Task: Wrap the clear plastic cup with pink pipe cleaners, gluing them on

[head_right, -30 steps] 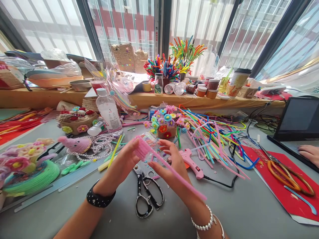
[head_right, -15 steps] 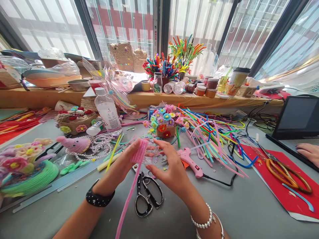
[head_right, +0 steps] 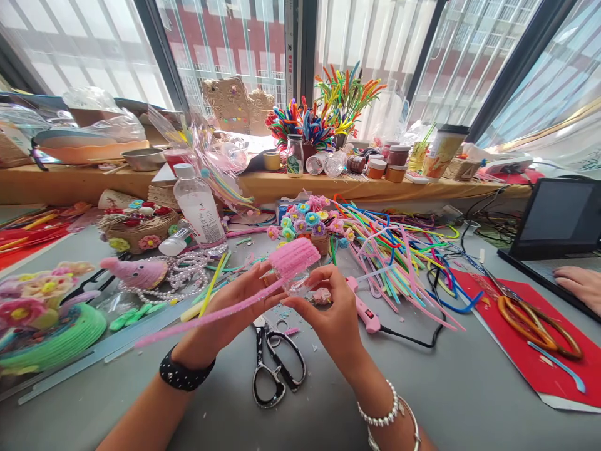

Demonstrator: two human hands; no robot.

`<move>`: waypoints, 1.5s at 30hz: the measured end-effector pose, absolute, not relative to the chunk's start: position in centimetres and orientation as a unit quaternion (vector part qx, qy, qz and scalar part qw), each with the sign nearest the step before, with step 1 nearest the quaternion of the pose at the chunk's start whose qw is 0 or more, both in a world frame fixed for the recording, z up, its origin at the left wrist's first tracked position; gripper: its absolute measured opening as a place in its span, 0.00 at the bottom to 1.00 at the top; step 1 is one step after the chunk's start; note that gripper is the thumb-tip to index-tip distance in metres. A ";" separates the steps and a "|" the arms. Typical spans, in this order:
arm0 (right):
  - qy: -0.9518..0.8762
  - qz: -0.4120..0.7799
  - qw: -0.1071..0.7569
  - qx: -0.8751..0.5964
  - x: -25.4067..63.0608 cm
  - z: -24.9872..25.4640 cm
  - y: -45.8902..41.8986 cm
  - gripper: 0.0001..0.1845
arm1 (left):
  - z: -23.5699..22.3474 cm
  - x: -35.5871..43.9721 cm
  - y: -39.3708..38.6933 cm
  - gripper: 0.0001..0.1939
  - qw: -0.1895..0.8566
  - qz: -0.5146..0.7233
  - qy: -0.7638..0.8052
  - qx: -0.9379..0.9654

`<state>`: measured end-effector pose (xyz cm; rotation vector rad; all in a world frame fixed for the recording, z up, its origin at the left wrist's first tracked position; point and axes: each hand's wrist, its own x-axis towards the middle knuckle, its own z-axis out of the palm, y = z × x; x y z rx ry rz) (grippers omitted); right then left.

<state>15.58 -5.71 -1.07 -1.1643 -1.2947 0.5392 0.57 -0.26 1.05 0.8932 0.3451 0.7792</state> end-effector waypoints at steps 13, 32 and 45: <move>-0.611 0.167 0.550 -0.545 15.0 -1.4 -5.8 0.16 | 1.6 0.6 -1.8 0.28 0.655 0.387 0.227 0.608; -0.510 0.355 0.617 -0.483 15.6 -0.5 -5.7 0.14 | 1.2 0.9 -1.1 0.33 0.632 0.374 0.313 0.602; -0.485 0.393 0.625 -0.468 15.4 -0.8 -5.5 0.12 | 0.8 1.0 -1.3 0.30 0.572 0.382 0.364 0.628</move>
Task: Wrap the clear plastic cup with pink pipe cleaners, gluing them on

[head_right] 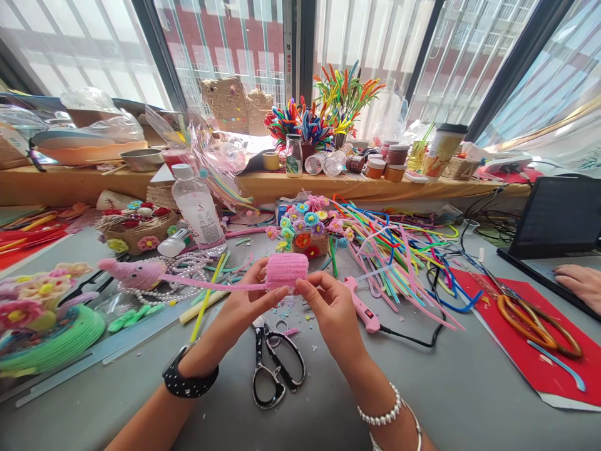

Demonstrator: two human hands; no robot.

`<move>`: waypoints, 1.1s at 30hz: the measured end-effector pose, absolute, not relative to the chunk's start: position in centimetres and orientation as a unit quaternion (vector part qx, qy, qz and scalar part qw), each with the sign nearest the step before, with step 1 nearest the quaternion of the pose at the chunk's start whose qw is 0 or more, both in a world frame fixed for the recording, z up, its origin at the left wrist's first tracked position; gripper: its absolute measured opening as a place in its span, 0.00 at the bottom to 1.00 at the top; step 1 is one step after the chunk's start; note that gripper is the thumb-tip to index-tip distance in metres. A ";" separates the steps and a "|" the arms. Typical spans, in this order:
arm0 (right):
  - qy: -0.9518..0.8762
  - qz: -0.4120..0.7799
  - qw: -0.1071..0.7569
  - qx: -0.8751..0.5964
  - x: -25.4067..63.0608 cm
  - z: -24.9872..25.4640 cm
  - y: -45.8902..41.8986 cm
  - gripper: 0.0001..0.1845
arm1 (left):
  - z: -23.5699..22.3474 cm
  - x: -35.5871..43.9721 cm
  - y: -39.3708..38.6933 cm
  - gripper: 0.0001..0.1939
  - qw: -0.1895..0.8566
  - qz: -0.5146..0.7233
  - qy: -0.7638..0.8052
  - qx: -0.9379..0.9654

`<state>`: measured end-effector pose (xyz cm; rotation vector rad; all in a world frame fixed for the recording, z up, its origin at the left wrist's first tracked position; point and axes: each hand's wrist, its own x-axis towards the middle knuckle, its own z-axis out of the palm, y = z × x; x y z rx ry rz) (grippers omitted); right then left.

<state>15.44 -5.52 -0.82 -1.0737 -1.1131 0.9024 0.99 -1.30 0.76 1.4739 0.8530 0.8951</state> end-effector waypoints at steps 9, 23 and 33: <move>-0.474 0.425 0.597 -0.488 15.5 -0.7 -5.5 0.14 | 0.8 0.9 -1.0 0.29 0.557 0.391 0.357 0.641; -0.459 0.379 0.622 -0.509 16.1 -1.0 -5.2 0.14 | 0.2 1.0 -0.6 0.32 0.584 0.388 0.361 0.615; -0.521 0.408 0.571 -0.486 16.1 -0.7 -5.1 0.25 | 0.0 0.6 -0.5 0.34 0.504 0.368 0.395 0.675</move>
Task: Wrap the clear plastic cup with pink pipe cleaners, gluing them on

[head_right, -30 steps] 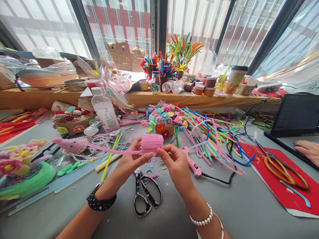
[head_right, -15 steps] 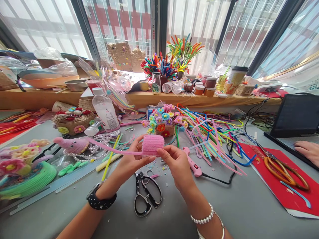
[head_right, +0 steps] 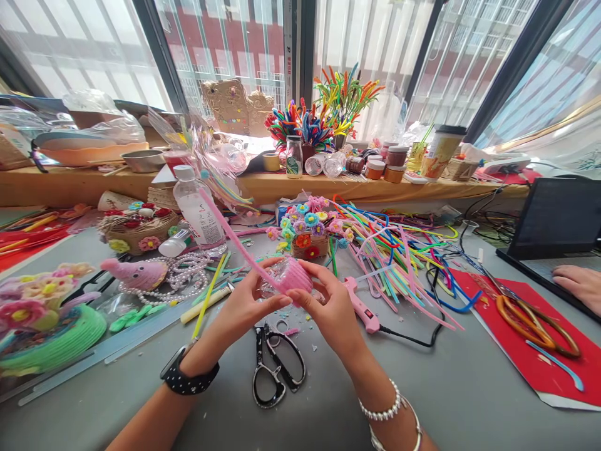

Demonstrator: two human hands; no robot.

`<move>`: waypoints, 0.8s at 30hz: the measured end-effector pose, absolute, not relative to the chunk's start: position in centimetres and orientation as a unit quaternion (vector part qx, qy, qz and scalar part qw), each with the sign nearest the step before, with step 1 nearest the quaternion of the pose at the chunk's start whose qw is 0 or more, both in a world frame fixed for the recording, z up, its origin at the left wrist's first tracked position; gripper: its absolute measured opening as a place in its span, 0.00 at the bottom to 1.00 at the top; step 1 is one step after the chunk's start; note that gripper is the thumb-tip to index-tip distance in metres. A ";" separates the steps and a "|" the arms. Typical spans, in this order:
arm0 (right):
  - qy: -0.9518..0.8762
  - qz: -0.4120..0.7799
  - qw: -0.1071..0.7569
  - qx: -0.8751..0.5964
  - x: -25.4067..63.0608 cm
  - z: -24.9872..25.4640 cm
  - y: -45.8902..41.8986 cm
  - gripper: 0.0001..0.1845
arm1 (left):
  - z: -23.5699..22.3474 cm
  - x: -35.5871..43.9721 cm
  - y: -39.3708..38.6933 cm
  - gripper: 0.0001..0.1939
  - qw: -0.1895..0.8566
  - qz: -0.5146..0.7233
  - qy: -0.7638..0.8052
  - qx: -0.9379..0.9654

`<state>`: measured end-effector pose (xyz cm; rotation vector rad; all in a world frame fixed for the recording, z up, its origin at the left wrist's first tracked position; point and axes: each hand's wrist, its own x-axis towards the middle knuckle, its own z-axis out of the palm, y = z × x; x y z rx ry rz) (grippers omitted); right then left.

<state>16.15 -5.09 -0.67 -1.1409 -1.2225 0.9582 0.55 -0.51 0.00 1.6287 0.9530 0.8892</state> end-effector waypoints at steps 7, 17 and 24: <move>-0.506 0.385 0.595 -0.491 16.3 -0.9 -5.0 0.21 | 0.3 0.7 -0.6 0.36 0.451 0.379 0.400 0.702; -0.540 0.340 0.573 -0.515 16.4 -0.7 -5.0 0.24 | 0.3 0.7 -0.6 0.33 0.478 0.406 0.385 0.677; -0.509 0.378 0.587 -0.504 16.3 -0.8 -5.0 0.20 | 0.0 0.8 -0.3 0.36 0.620 0.408 0.291 0.603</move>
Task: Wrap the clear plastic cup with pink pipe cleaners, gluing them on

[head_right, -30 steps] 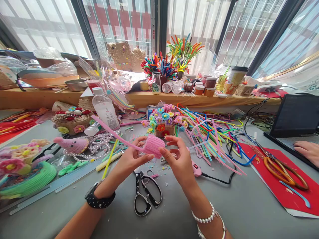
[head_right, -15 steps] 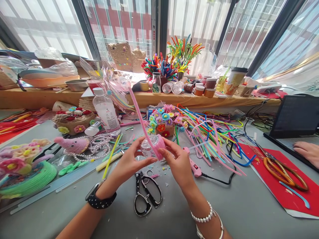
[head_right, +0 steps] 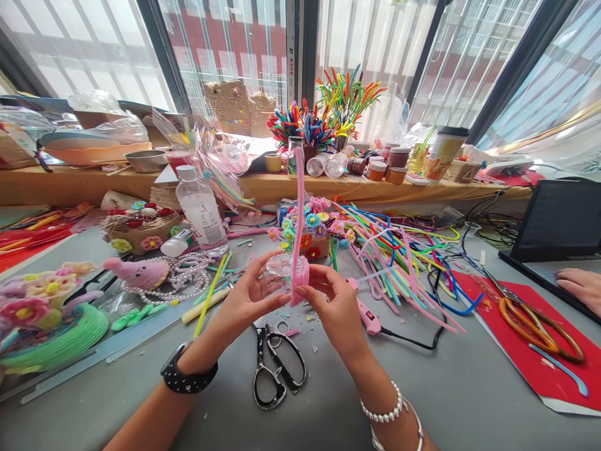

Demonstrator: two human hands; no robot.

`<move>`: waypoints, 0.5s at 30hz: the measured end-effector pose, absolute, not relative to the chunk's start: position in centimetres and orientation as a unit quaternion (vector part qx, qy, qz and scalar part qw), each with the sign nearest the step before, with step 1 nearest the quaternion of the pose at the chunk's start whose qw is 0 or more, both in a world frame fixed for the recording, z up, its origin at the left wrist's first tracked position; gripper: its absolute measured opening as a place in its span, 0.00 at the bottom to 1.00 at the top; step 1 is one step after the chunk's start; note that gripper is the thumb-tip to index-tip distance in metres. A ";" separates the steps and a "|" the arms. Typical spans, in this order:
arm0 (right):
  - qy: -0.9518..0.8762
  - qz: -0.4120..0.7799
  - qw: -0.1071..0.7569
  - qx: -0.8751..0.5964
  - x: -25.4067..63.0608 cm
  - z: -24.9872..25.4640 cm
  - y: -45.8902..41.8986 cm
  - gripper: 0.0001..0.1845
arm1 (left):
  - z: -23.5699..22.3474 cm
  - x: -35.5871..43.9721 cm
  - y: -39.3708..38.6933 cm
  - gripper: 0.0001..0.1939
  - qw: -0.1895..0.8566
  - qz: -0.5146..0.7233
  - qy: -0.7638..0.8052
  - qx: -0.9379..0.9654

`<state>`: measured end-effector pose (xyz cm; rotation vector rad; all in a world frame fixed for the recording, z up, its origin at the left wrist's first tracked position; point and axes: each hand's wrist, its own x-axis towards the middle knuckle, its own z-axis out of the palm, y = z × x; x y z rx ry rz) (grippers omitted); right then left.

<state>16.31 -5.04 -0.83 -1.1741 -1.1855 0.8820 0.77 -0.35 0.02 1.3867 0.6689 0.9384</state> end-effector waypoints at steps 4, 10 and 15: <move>-0.502 0.393 0.582 -0.506 16.3 -0.8 -5.0 0.21 | 0.6 0.8 -0.7 0.37 0.647 0.408 0.309 0.564; -0.506 0.392 0.572 -0.513 16.0 -0.7 -5.0 0.28 | 1.1 0.7 -0.8 0.29 0.629 0.395 0.373 0.555; -0.506 0.387 0.567 -0.522 15.9 -1.2 -5.0 0.23 | 0.5 0.8 -0.4 0.32 0.649 0.367 0.371 0.553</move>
